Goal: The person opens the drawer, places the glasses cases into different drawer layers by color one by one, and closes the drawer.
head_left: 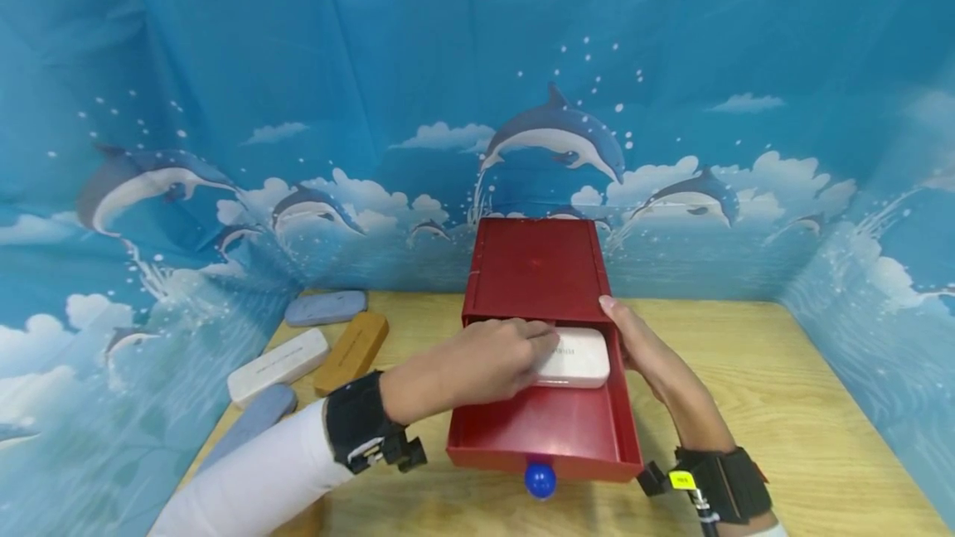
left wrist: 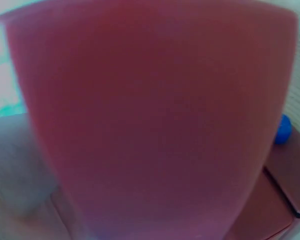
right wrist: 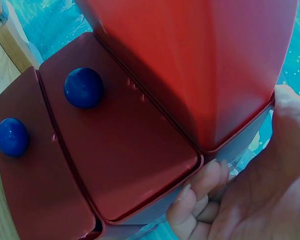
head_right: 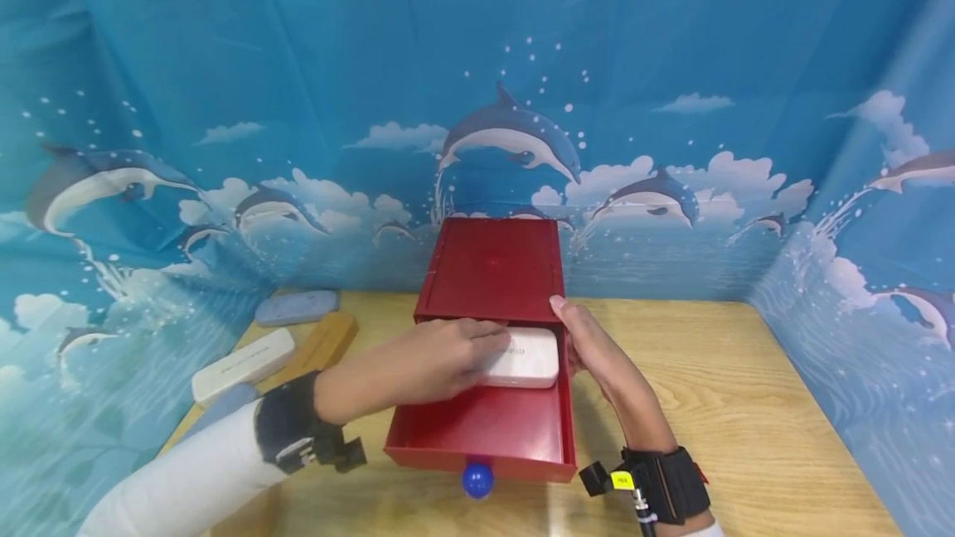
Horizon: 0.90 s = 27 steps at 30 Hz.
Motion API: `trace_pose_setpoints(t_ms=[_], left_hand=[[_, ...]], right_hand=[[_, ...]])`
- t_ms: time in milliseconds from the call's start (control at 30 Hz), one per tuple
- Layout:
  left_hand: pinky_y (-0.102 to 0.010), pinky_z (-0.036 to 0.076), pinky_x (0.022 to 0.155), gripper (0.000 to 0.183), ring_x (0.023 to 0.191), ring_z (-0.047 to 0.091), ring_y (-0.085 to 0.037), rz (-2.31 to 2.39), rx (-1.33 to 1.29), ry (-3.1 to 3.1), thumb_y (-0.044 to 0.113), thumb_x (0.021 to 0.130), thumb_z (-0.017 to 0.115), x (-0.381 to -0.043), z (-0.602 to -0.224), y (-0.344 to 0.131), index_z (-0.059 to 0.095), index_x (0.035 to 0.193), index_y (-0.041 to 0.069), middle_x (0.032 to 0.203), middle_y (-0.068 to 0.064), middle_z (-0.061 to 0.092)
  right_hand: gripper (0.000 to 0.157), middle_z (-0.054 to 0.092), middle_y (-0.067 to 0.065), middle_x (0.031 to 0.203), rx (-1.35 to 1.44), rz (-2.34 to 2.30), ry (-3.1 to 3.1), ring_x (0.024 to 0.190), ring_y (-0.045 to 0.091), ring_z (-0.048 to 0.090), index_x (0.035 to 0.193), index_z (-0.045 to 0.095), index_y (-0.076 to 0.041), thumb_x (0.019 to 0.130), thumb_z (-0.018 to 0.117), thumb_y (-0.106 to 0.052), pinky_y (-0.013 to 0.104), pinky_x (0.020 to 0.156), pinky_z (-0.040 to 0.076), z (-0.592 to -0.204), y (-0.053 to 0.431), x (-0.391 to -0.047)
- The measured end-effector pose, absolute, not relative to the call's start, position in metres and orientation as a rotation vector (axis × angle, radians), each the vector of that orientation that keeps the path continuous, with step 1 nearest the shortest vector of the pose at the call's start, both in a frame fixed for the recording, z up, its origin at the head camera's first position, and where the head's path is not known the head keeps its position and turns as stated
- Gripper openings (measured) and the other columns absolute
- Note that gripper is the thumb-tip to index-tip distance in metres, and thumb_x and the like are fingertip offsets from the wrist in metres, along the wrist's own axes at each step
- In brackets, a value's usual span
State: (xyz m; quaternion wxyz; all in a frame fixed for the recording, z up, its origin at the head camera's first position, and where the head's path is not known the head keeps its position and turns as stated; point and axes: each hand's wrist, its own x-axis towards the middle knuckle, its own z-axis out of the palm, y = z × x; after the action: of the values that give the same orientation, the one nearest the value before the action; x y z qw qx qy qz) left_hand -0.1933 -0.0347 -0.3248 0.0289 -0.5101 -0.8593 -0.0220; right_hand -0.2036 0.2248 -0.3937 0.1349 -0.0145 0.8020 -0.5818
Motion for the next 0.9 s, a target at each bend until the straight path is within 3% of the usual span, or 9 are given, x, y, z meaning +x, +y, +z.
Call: trace_pose_setpoints(t_ms=[333, 700, 900], left_hand=[[-0.025, 0.058, 0.098, 0.042, 0.122, 0.071, -0.013, -0.407, -1.575, -2.65, 0.029, 0.102, 0.068, -0.174, -0.303, -0.045, 0.065, 0.14, 0.014, 0.136, 0.0, 0.071], [-0.02, 0.057, 0.098, 0.031, 0.115, 0.071, -0.005, -0.878, -1.596, -2.57, 0.03, 0.102, 0.067, -0.143, -0.306, -0.076, 0.072, 0.13, 0.018, 0.124, 0.004, 0.076], [-0.02, 0.058, 0.095, 0.026, 0.112, 0.072, -0.005, -0.968, -1.595, -2.428, 0.022, 0.103, 0.066, -0.141, -0.319, -0.096, 0.075, 0.126, 0.015, 0.12, 0.002, 0.077]], right_hand=[[0.077, 0.067, 0.013, 0.111, -0.014, -1.72, 2.313, 0.087, 0.014, 0.067, 0.15, 0.037, 0.001, 0.107, 0.025, -0.061, 0.036, 0.081, 0.057, -0.395, 0.223, -0.203], [0.077, 0.065, 0.022, 0.12, -0.004, -1.718, 2.317, 0.088, 0.015, 0.067, 0.152, 0.036, 0.001, 0.107, 0.025, -0.061, 0.036, 0.082, 0.057, -0.395, 0.222, -0.204], [0.081, 0.058, 0.026, 0.134, -0.028, -1.684, 2.324, 0.101, 0.02, 0.068, 0.157, 0.031, -0.003, 0.106, 0.023, -0.066, 0.04, 0.09, 0.057, -0.395, 0.223, -0.203]])
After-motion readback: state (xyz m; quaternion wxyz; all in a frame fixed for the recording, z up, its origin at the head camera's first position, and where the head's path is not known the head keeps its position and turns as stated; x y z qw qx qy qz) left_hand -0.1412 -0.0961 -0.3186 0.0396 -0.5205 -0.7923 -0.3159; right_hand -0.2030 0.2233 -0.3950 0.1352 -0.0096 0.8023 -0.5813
